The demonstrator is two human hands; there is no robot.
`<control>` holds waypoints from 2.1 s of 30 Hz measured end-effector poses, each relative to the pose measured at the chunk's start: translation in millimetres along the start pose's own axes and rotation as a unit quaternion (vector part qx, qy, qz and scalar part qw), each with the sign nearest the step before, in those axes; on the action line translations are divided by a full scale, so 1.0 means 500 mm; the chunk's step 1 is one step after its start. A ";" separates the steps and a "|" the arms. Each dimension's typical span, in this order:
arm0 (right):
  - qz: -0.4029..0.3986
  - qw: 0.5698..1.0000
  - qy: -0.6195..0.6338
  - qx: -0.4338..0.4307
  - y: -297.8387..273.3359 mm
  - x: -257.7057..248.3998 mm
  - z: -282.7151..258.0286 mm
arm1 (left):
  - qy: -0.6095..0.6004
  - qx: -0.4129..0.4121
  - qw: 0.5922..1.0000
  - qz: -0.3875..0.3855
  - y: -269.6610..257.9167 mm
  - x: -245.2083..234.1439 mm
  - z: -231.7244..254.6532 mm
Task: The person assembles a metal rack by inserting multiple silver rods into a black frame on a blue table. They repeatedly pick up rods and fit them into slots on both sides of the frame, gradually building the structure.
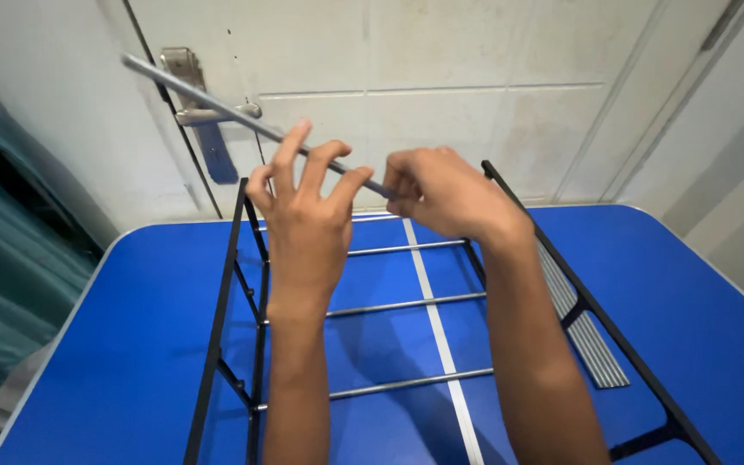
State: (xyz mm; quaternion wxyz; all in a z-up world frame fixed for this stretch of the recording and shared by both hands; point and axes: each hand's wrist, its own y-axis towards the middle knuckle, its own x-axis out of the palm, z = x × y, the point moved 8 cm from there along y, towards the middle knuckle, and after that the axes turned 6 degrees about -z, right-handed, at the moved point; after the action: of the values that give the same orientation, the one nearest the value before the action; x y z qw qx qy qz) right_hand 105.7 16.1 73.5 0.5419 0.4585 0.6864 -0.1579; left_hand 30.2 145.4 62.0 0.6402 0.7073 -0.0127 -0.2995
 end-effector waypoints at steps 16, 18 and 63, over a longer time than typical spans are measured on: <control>-0.155 0.966 0.205 0.011 0.040 0.192 0.219 | 0.016 -0.104 0.989 -0.100 -0.018 0.032 -0.097; -0.158 0.962 0.221 0.019 0.038 0.197 0.225 | 0.010 -0.124 0.981 -0.147 -0.026 0.049 -0.119; -0.047 0.993 0.001 -0.111 0.066 0.432 0.079 | -0.210 -0.418 0.849 0.246 -0.505 0.230 -0.291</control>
State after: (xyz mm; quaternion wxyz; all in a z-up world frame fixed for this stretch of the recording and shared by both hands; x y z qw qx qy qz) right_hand 157.5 104.2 -123.4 0.5808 0.3630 0.7209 -0.1059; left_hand 96.4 275.0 -215.4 0.9102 0.2662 -0.1942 -0.2508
